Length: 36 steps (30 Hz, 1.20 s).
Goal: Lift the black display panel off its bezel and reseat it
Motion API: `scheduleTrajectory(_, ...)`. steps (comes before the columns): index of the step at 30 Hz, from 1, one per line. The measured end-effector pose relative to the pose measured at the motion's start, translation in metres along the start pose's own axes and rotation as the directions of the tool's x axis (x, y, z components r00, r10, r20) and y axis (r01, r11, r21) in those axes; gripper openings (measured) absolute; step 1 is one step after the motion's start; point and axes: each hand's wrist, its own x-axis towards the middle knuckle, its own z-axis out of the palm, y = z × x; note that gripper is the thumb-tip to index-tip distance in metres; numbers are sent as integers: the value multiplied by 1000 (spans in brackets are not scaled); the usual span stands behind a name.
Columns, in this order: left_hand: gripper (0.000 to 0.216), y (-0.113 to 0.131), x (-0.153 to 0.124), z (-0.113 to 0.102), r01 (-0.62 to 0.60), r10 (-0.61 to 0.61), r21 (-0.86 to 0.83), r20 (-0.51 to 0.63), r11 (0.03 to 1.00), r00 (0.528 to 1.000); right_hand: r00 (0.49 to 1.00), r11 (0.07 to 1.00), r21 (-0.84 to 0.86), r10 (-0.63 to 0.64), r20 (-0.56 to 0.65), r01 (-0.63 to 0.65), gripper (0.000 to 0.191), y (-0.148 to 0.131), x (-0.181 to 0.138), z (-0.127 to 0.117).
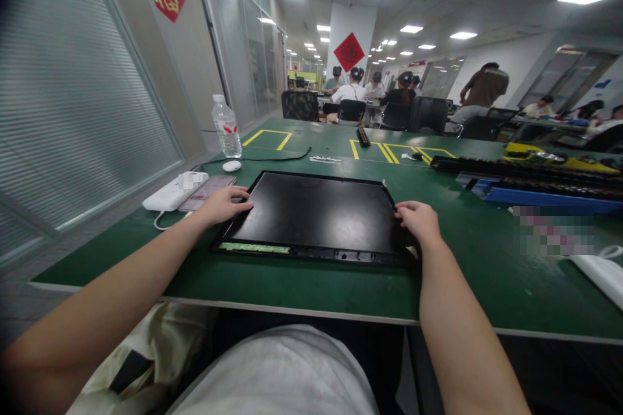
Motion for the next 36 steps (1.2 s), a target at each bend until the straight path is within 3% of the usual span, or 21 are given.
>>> scheduleTrajectory(30, 30, 7, -3, -5, -56, 56, 65, 1, 996, 998, 1000, 1000, 0, 4, 4, -4, 32, 6, 3, 1)
scheduleTrajectory(36, 30, 9, -4, -3, -141, 141, 23, 17, 990, 990, 1000, 1000, 20, 5, 10, -5, 33, 8, 5, 1)
